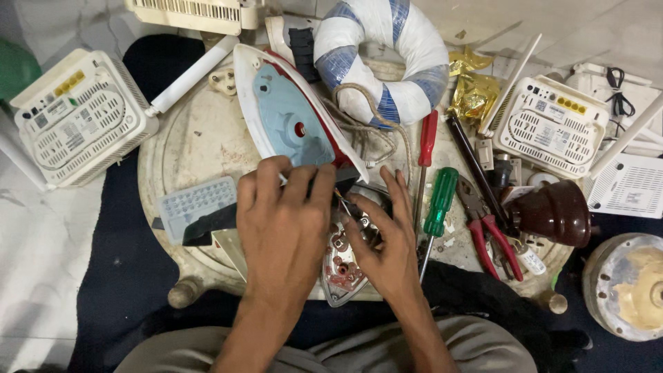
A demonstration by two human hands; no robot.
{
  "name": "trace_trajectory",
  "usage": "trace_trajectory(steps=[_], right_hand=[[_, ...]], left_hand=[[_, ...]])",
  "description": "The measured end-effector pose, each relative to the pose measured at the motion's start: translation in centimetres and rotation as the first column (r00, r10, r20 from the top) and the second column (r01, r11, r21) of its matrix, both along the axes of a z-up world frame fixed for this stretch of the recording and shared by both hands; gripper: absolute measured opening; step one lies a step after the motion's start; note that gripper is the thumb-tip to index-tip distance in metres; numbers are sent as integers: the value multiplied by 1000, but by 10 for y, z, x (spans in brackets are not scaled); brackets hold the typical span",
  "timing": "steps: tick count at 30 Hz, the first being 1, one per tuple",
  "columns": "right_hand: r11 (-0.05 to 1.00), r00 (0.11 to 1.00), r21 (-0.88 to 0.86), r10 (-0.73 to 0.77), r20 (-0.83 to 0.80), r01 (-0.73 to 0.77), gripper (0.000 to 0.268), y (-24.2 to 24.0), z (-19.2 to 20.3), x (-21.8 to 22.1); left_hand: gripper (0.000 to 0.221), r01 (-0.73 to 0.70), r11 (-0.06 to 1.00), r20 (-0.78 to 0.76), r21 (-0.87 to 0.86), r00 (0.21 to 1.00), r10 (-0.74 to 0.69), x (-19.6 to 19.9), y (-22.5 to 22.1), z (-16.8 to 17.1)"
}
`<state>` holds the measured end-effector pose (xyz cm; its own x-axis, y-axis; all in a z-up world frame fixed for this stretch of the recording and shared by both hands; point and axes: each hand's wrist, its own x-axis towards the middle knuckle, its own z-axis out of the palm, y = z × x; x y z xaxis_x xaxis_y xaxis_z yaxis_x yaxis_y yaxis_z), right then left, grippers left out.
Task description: The person disassembles a clothes iron, manipulates internal wires and components using a screwdriver, and reassembles the casing. The person handles the iron's base, casing, and internal parts while seated on the floor.
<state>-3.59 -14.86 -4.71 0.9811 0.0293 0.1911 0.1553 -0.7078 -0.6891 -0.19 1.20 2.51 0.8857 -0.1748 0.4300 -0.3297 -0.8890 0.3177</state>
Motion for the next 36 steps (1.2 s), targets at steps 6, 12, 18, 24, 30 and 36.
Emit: trace_trajectory(steps=[6, 12, 18, 24, 30, 36], right_hand=[[999, 1000, 41, 1, -30, 0, 40, -6, -6, -1], [997, 998, 71, -7, -69, 12, 41, -3, -8, -2], [999, 999, 35, 4, -54, -2, 43, -1, -8, -5], [999, 997, 43, -6, -81, 10, 43, -1, -2, -1], [998, 999, 50, -25, -24, 26, 43, 1, 1, -3], [1000, 998, -8, 2, 68, -2, 47, 4, 3, -5]], left_hand=[[32, 62, 997, 53, 50, 997, -64, 1, -1, -4], [32, 43, 999, 15, 17, 999, -44, 9, 4, -11], [47, -137, 990, 60, -12, 989, 138, 5, -1, -27], [94, -338, 935, 129, -105, 928, 350, 3, -11, -48], [99, -277, 916, 97, -289, 944, 316, 7, -12, -62], [82, -129, 967, 82, -222, 985, 150, 23, -1, -65]])
